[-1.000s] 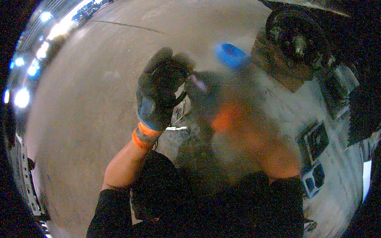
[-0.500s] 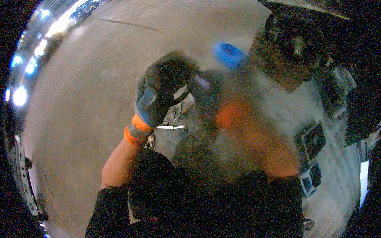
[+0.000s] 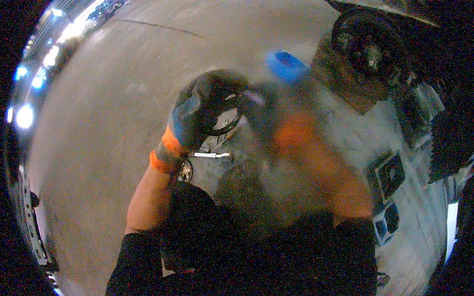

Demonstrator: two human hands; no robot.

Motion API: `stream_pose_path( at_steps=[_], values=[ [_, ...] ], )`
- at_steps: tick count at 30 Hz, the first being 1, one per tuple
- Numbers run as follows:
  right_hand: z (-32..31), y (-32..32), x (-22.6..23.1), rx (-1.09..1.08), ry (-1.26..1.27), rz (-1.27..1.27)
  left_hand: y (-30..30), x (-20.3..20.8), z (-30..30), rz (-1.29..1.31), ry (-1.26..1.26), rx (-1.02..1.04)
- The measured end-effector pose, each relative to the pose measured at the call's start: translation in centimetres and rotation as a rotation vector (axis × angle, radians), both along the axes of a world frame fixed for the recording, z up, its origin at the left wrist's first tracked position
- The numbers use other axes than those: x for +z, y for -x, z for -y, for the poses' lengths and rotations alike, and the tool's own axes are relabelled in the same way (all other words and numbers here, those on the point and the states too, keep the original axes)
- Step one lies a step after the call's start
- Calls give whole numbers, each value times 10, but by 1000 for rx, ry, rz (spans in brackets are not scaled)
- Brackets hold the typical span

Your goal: The person sits on the floor in a garage and cleans a small metal ring using a rag and liquid from a blue container. They repeatedly wipe and inspect the ring, then place it into a blue plastic tray.

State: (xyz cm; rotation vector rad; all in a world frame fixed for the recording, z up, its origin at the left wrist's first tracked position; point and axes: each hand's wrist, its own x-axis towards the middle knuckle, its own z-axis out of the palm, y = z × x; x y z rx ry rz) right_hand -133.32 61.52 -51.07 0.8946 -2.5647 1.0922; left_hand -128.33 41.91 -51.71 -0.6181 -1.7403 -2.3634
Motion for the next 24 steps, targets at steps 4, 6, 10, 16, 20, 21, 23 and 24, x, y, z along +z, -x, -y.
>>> stream_pose_path(
  at_steps=[4, 6, 10, 16, 20, 21, 23, 24],
  values=[
    [-3, 6, 0, 115, 45, 197, 7, 3, 7, -2, 106, 52],
    [-2, 6, 1, 151, 90, 300, 6, 2, 2, 83, -44, 41],
    [1, 22, -25, 219, 339, 659, 3, 1, -2, 176, -549, -190],
    [12, 14, -26, 155, 477, 762, 8, -22, -38, -70, -453, 257],
    [15, 0, -17, -45, 505, 602, 9, -15, -45, -51, -519, 234],
    [12, 1, -16, -35, 438, 460, 9, -16, -45, -61, -503, 222],
    [6, 1, -14, -5, 304, 180, 7, -16, -42, -58, -452, 196],
    [7, 0, -12, -19, 348, 147, 6, -16, -40, -45, -419, 178]
  ],
)
